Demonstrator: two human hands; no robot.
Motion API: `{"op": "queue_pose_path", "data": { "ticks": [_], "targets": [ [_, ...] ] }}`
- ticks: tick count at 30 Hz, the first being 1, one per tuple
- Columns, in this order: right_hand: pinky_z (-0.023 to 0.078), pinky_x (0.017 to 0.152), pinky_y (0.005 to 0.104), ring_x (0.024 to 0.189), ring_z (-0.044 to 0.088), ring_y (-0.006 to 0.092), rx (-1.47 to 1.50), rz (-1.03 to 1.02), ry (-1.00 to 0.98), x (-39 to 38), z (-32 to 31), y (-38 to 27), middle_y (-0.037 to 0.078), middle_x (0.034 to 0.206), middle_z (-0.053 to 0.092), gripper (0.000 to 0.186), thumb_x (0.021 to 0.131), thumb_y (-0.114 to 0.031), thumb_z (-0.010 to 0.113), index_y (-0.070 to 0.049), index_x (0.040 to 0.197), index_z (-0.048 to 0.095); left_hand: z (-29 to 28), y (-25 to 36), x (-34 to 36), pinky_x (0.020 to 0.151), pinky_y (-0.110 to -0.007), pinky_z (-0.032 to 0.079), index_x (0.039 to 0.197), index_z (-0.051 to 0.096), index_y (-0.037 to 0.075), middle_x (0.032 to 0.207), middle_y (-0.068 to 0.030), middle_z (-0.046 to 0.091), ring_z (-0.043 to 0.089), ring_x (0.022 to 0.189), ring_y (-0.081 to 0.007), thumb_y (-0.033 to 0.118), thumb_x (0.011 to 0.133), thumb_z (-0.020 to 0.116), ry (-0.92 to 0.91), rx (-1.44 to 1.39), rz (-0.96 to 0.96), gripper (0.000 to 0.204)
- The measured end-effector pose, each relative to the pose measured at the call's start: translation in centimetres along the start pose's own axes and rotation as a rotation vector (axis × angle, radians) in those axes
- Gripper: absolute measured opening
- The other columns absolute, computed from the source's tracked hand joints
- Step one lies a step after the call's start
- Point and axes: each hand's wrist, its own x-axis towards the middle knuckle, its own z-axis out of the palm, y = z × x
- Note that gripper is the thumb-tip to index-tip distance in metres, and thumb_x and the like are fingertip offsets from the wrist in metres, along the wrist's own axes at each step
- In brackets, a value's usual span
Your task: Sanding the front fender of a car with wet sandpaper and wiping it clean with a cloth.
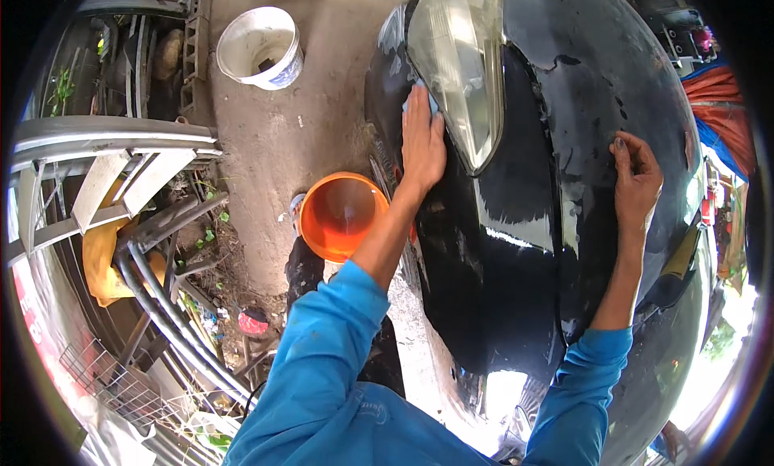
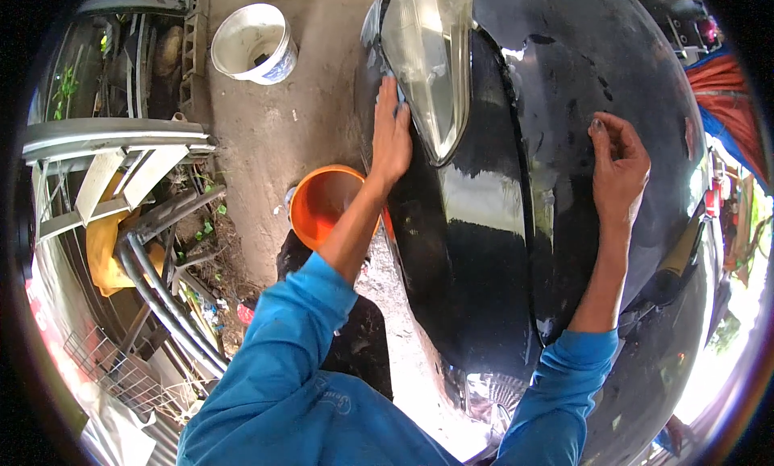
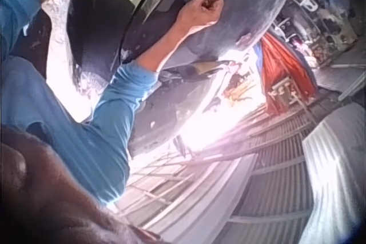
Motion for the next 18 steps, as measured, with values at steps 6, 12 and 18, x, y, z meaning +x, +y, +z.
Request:
{"op": "queue_pose_path", "data": {
  "ticks": [6, 12, 18],
  "targets": [
    [0.051, 0.083, 0.0258, 0.09, 0.067, 0.0112, -0.144, 0.073, -0.034, -0.5, -0.8, 0.9, 0.005, 0.095, 0.072, 0.023, 0.098, -0.02, 0.069, -0.002, 0.112, 0.071, 0.4, 2.4, -16.2, 0.126, -0.045, 0.01, 0.159, 0.02, -0.001, 0.166, -0.0195, 0.02, 0.015, 0.155, -0.033, 0.018, 0.101, 0.047, -0.079, 0.035, -0.135, 0.067],
    [0.051, 0.083, 0.0261, 0.091, 0.067, 0.0115, -0.027, 0.032, -0.025, 0.1, -0.3, 0.7, 0.006, 0.096, 0.072, 0.022, 0.098, -0.019, 0.069, -0.002, 0.112, 0.072, -0.6, -3.4, -5.4, 0.126, -0.041, 0.011, 0.158, 0.021, -0.002, 0.165, -0.0219, 0.02, 0.017, 0.154, -0.0347, 0.024, 0.107, 0.038, 0.018, -0.065, -0.206, 0.06],
    [0.051, 0.084, 0.0266, 0.092, 0.068, 0.0121, -0.09, 0.084, -0.026, -0.4, -0.8, 0.9, 0.006, 0.097, 0.073, 0.021, 0.099, -0.017, 0.068, -0.001, 0.111, 0.072, 0.3, 2.6, -20.3, 0.126, -0.041, 0.007, 0.16, 0.014, -0.002, 0.168, -0.021, 0.013, 0.009, 0.156, -0.0328, 0.019, 0.102, 0.042, -0.092, -0.031, -0.169, 0.067]
  ]
}}
